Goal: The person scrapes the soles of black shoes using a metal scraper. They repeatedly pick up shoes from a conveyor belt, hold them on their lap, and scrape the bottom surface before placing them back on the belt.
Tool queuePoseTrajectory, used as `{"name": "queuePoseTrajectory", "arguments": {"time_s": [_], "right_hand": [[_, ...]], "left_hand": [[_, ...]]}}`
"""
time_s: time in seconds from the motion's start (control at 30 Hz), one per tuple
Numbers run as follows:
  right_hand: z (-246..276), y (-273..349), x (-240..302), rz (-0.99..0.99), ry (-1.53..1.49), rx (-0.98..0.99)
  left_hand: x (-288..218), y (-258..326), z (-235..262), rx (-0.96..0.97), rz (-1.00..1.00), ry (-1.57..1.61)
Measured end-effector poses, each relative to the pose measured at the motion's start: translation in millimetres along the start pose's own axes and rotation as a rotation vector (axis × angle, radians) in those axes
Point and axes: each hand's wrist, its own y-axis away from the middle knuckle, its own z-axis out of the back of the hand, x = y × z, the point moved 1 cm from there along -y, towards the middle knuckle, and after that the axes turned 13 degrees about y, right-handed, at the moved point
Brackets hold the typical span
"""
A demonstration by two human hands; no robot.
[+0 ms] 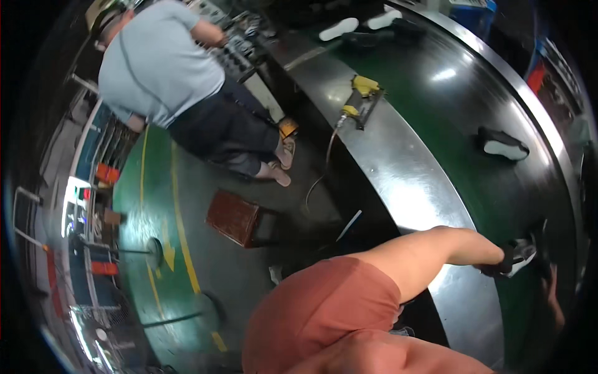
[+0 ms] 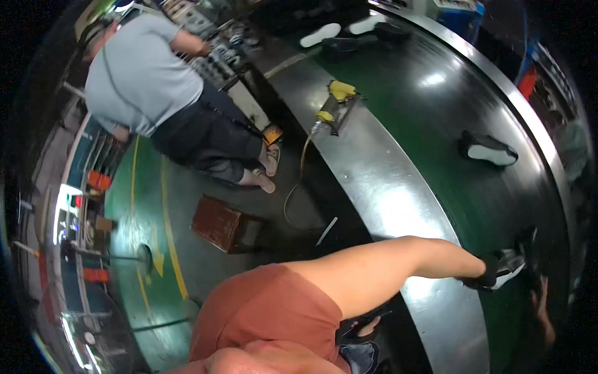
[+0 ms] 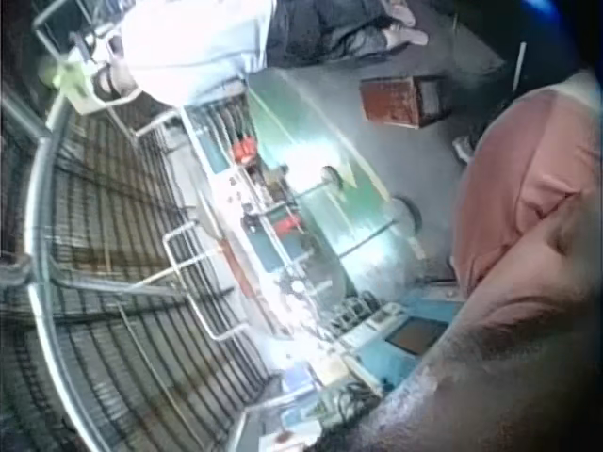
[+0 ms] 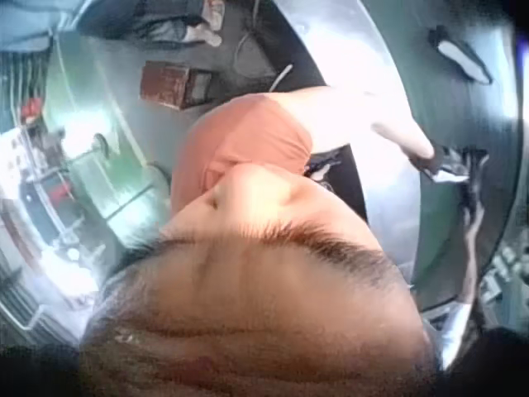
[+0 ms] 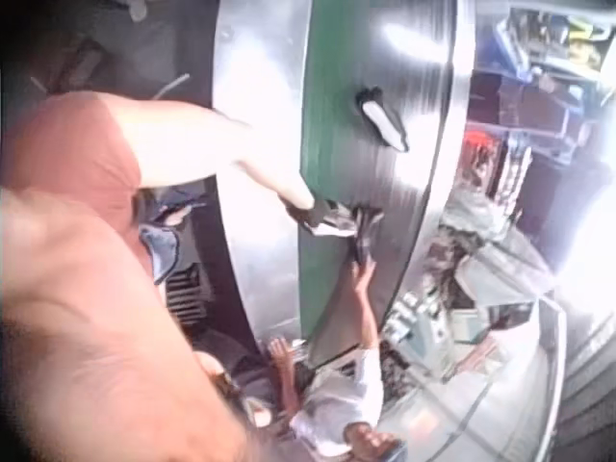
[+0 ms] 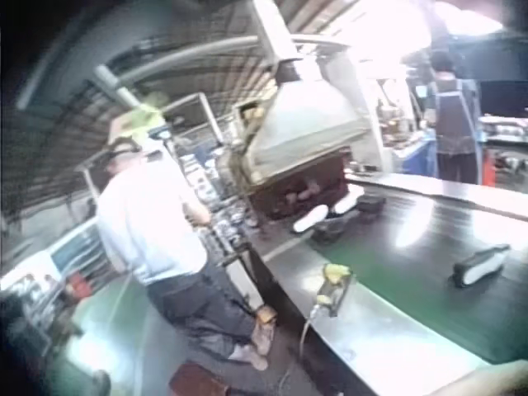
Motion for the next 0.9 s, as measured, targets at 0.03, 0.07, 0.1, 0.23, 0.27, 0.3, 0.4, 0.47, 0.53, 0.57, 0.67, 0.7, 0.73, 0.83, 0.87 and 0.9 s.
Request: {"name": "queuePoseTrajectory", "arguments": {"time_s": [0.03, 0.07, 0.1, 0.23, 0.27, 0.3, 0.4, 0.47, 0.53, 0.57, 0.67, 0.7, 0.73, 0.83, 0.87, 0.9], "right_hand": [[-1.7, 2.4, 9.5, 0.032, 0.015, 0.023], [-5.4, 15.1, 6.0, 0.076, 0.098, 0.091], [-10.1, 25.0, 7.3, 0.121, 0.139, 0.157], [-10.1, 28.5, 32.8, 0.214, 0.053, 0.093], [-19.5, 37.6, 37.5, 0.252, 0.067, 0.131], [-24.7, 42.1, 41.7, 0.282, 0.065, 0.129], [-50.2, 57.0, 51.1, 0.358, 0.053, 0.155], [-72.0, 65.7, 52.4, 0.407, 0.045, 0.173], [-88.4, 72.2, 51.9, 0.444, 0.041, 0.196], [-92.7, 74.9, 55.5, 0.447, 0.008, 0.181], [-113.9, 86.0, 59.5, 0.469, 0.035, 0.215], [-116.3, 88.3, 61.3, 0.478, 0.025, 0.186], [-123.2, 92.7, 63.0, 0.483, 0.033, 0.215], [-133.6, 101.7, 67.4, 0.501, 0.036, 0.235], [-136.6, 103.7, 68.9, 0.507, 0.033, 0.234], [-139.2, 106.3, 71.2, 0.512, 0.029, 0.236]], "left_hand": [[22.9, -4.5, -7.4, 0.118, 0.055, 0.31], [30.2, 8.6, 13.6, 0.105, 0.097, 0.611], [62.1, 25.6, 44.9, 0.229, 0.322, 1.136], [-36.5, 182.0, 90.1, 0.317, 0.267, 0.671], [-2.3, 204.6, 106.2, 0.294, 0.205, 0.679], [4.9, 226.0, 112.6, 0.272, 0.205, 0.638], [-4.8, 310.9, 123.2, 0.122, 0.189, 0.493], [-9.8, 364.4, 119.5, 0.048, 0.152, 0.404], [-8.3, 409.5, 112.5, -0.016, 0.098, 0.3], [-11.7, 416.3, 108.4, -0.008, 0.097, 0.246], [-10.8, 446.0, 85.8, -0.055, -0.018, 0.089], [-9.5, 446.6, 74.9, -0.021, -0.062, 0.017], [-11.1, 447.4, 65.0, -0.047, -0.104, -0.062], [-13.0, 439.8, 49.5, -0.045, -0.232, -0.284], [-12.9, 436.4, 48.0, -0.04, -0.282, -0.359], [-15.3, 430.7, 49.5, -0.038, -0.333, -0.447]]}}
